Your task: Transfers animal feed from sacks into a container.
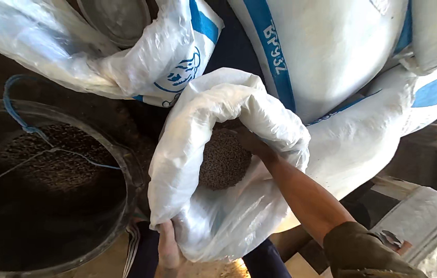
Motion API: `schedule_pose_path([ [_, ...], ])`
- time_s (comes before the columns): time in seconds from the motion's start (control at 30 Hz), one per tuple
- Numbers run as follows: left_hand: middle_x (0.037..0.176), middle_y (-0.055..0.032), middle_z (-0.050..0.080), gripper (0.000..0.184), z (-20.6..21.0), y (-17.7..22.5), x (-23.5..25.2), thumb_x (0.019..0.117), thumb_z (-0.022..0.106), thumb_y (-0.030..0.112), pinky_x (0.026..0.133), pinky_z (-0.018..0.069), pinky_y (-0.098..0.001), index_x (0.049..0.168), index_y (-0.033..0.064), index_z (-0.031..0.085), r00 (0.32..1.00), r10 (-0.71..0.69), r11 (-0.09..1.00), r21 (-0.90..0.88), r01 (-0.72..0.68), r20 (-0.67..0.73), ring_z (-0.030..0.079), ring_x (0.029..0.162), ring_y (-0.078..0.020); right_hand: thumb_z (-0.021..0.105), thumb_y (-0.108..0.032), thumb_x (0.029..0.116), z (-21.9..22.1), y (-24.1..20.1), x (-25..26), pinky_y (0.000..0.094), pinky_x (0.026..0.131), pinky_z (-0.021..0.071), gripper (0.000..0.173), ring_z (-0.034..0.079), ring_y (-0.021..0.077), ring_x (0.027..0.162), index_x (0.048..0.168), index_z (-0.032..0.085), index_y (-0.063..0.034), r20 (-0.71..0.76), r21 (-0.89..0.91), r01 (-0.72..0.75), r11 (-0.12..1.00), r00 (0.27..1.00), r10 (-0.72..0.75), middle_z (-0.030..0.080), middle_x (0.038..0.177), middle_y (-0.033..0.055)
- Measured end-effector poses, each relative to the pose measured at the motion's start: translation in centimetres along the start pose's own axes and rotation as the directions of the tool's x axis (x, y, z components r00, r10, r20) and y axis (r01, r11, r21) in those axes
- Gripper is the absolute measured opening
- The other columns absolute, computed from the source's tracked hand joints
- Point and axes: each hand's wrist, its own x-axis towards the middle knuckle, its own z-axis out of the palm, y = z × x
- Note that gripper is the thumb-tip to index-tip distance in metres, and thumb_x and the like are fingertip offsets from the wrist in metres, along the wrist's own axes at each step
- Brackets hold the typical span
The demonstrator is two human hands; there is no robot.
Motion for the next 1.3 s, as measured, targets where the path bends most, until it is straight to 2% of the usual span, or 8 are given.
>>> schedule_pose_path([
  [0.17,0.11,0.0055,0.075,0.047,0.4,0.0,0.5,0.0895,0.063,0.063,0.092,0.0594,-0.0283,0.119,0.0271,0.068,0.998,-0.046,0.998,-0.041,0.044,-0.044,0.07,0.106,-0.0055,0.044,-0.036,0.1105,-3.6,0.2,-4.3,0.0595,0.112,0.0392,0.048,0.051,0.0388,0.136,0.147,0.052,-0.0048,-0.125,-0.25,-0.127,0.96,0.987,0.098,0.054,0.145,0.0249],
  [0.33,0.108,0.0056,0.073,0.053,1.4,0.6,0.0,0.103,0.047,0.056,0.09,0.0604,-0.0268,0.132,0.0117,0.052,0.975,-0.156,0.985,0.054,0.167,-0.159,0.07,0.102,-0.004,0.037,-0.045,0.1111,-6.2,-4.1,-9.1,0.0445,0.094,0.0521,0.053,0.064,0.0238,0.109,0.136,0.058,-0.0036,-0.119,0.181,-0.315,0.932,0.933,0.339,0.065,0.123,0.0176],
  [0.43,0.108,-0.0029,0.069,0.048,2.6,1.8,0.1,0.1117,0.026,0.035,0.086,0.0597,-0.0292,0.14,0.0017,0.046,0.918,-0.307,0.925,0.149,0.35,-0.25,0.068,0.097,-0.0059,0.038,-0.048,0.1097,-7.3,-6.4,-11.2,0.0368,0.08,0.0595,0.05,0.069,0.0139,0.09,0.123,0.064,-0.0071,-0.102,0.239,-0.136,0.962,0.981,0.164,0.071,0.102,0.0069],
  [0.63,0.122,-0.0149,0.064,0.047,2.4,3.3,0.0,0.1118,0.034,0.033,0.097,0.0533,-0.0364,0.14,-0.0024,0.05,0.913,-0.386,0.914,0.08,0.398,-0.133,0.063,0.109,-0.0146,0.03,-0.028,0.1121,-4.5,-17.7,-15.5,0.0197,0.06,0.0585,0.043,0.067,-0.0019,0.066,0.093,0.066,-0.0162,-0.114,0.139,0.107,0.985,0.989,-0.091,0.069,0.074,-0.0108],
  [0.83,0.108,-0.0035,0.062,0.026,1.5,4.9,-1.6,0.1049,0.043,0.006,0.09,0.051,-0.0225,0.126,-0.0006,0.057,0.975,-0.222,0.975,-0.002,0.222,0.011,0.06,0.099,-0.0031,0.042,-0.031,0.1099,4.8,-30.0,-17.3,0.0238,0.06,0.0589,0.036,0.066,0.0006,0.064,0.091,0.068,-0.0149,-0.077,-0.147,0.322,0.935,0.939,-0.336,0.067,0.071,-0.0083],
  [0.97,0.111,-0.0115,0.066,0.043,1.4,3.5,0.3,0.1113,0.039,0.033,0.094,0.0521,-0.0361,0.124,-0.0011,0.061,0.945,-0.325,0.945,-0.028,0.325,0.024,0.063,0.102,-0.0139,0.055,-0.037,0.1065,14.3,-34.9,-18.8,0.0528,0.071,0.0551,0.04,0.068,0.0295,0.078,0.115,0.067,-0.0001,0.032,-0.621,0.506,0.598,0.779,-0.626,0.069,0.089,0.0168],
  [1.07,0.099,-0.004,0.065,0.034,1.1,5.9,-0.6,0.11,0.041,0.026,0.086,0.0527,-0.0293,0.117,0.0013,0.062,0.948,-0.315,0.945,-0.085,0.317,0.033,0.062,0.091,-0.0073,0.064,-0.016,0.0984,20.9,-34.6,-18.1,0.0536,0.083,0.0579,0.04,0.068,0.0412,0.097,0.128,0.057,0.0089,0.108,-0.723,0.591,0.358,0.608,-0.787,0.064,0.111,0.028],
  [1.3,0.103,-0.008,0.063,0.023,1.0,8.5,-1.3,0.0986,0.051,-0.005,0.087,0.0483,-0.0168,0.12,-0.0095,0.058,0.982,-0.187,0.975,-0.123,0.187,0.014,0.059,0.091,-0.0024,0.068,0.0,0.079,24.8,-30.5,-15.1,0.0497,0.098,0.0478,0.054,0.058,0.0371,0.101,0.132,0.059,-0.0016,0.169,-0.676,0.724,-0.14,-0.033,-0.985,0.056,0.107,0.0202],
])
